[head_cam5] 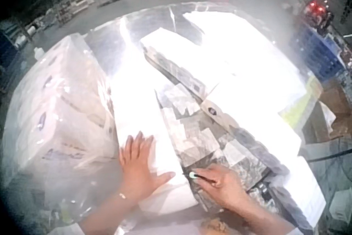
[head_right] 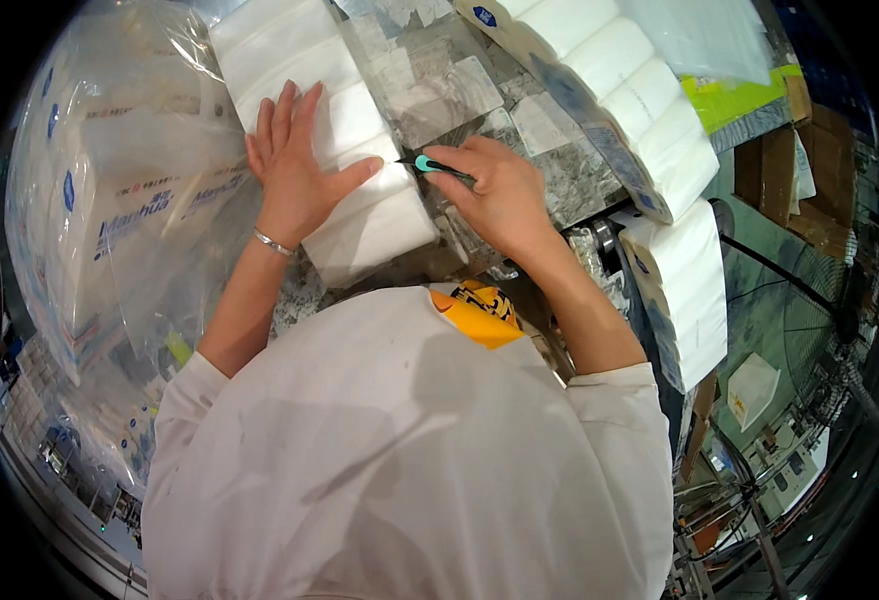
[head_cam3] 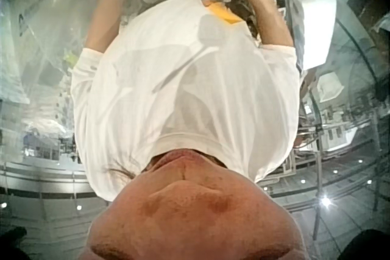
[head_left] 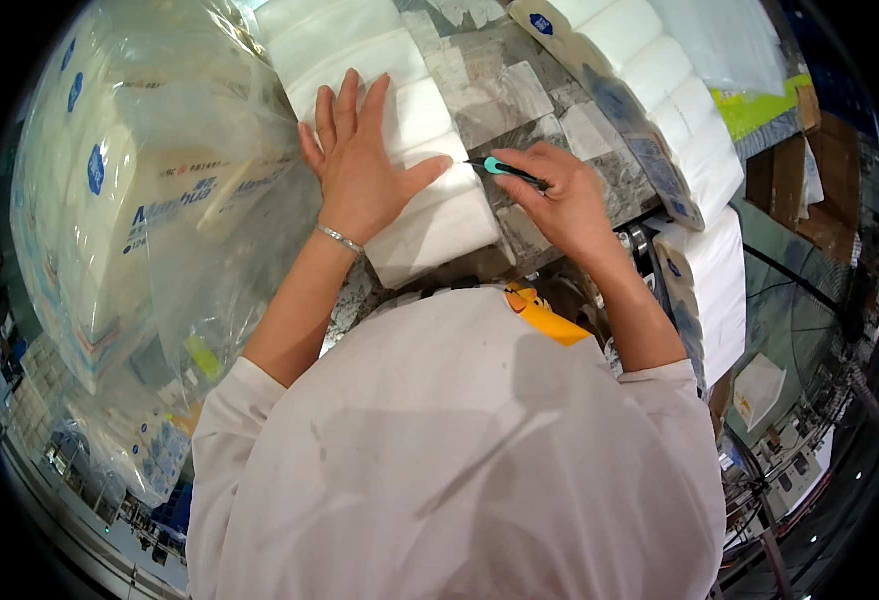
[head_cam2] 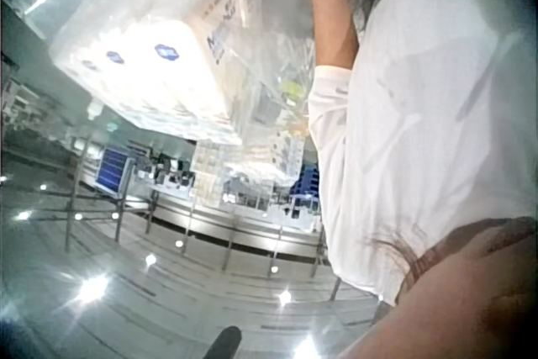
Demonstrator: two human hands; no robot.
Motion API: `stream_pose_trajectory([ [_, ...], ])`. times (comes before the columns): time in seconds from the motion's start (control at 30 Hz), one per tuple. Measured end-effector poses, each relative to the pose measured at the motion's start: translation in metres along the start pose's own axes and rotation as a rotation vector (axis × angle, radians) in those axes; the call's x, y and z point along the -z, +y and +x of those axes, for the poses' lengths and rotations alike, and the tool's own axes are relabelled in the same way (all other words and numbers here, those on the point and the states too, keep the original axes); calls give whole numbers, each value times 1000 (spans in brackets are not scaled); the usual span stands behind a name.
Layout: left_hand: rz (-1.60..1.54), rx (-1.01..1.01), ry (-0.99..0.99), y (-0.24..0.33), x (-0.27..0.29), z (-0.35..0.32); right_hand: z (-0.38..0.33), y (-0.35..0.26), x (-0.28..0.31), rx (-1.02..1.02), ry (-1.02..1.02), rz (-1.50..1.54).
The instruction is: The person puts bundles of tissues into a large plastic bag, uses a utility knife to cut parts of the packaging, and places the filled bags aside.
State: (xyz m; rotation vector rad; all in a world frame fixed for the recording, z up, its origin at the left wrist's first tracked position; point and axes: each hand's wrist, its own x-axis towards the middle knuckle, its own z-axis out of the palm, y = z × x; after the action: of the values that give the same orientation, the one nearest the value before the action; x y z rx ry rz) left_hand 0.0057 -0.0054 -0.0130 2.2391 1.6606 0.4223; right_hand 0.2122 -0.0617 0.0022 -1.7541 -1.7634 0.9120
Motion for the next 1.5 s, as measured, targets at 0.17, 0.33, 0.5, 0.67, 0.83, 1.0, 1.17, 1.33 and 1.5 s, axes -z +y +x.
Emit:
stream_pose_trajectory([
  [0.17, 5, 2, 1, -1, 0, 0, 2, -5, -1, 97, 69, -118],
  [0.33, 7, -10, -3, 1, 1, 1, 0, -1, -8, 58, 29, 72],
  [0.5, 13, 15, -28, 1, 0, 2, -1, 26, 13, -468, -196, 1224],
  [0.67, 26, 42, 2, 10, 5, -1, 37, 31, 85, -407, 9, 862],
  [0.83, -132, 57, 105, -6, -3, -3, 115, 91, 179, -226, 331, 136],
  [1.0, -610, 376, 328, -30, -12, -34, 170, 153, 194, 236, 495, -642],
  [1.17, -1395, 758, 201, -50, -50, -55, 79, 5, 28, 283, 125, -13],
  [1.33, -1881, 898, 206, -10, -28, -42, 65, 53, -108, -249, -1, 967],
  [1.5, -1955, 911, -260, 17, 15, -50, 56, -12, -37, -331, -401, 1156],
])
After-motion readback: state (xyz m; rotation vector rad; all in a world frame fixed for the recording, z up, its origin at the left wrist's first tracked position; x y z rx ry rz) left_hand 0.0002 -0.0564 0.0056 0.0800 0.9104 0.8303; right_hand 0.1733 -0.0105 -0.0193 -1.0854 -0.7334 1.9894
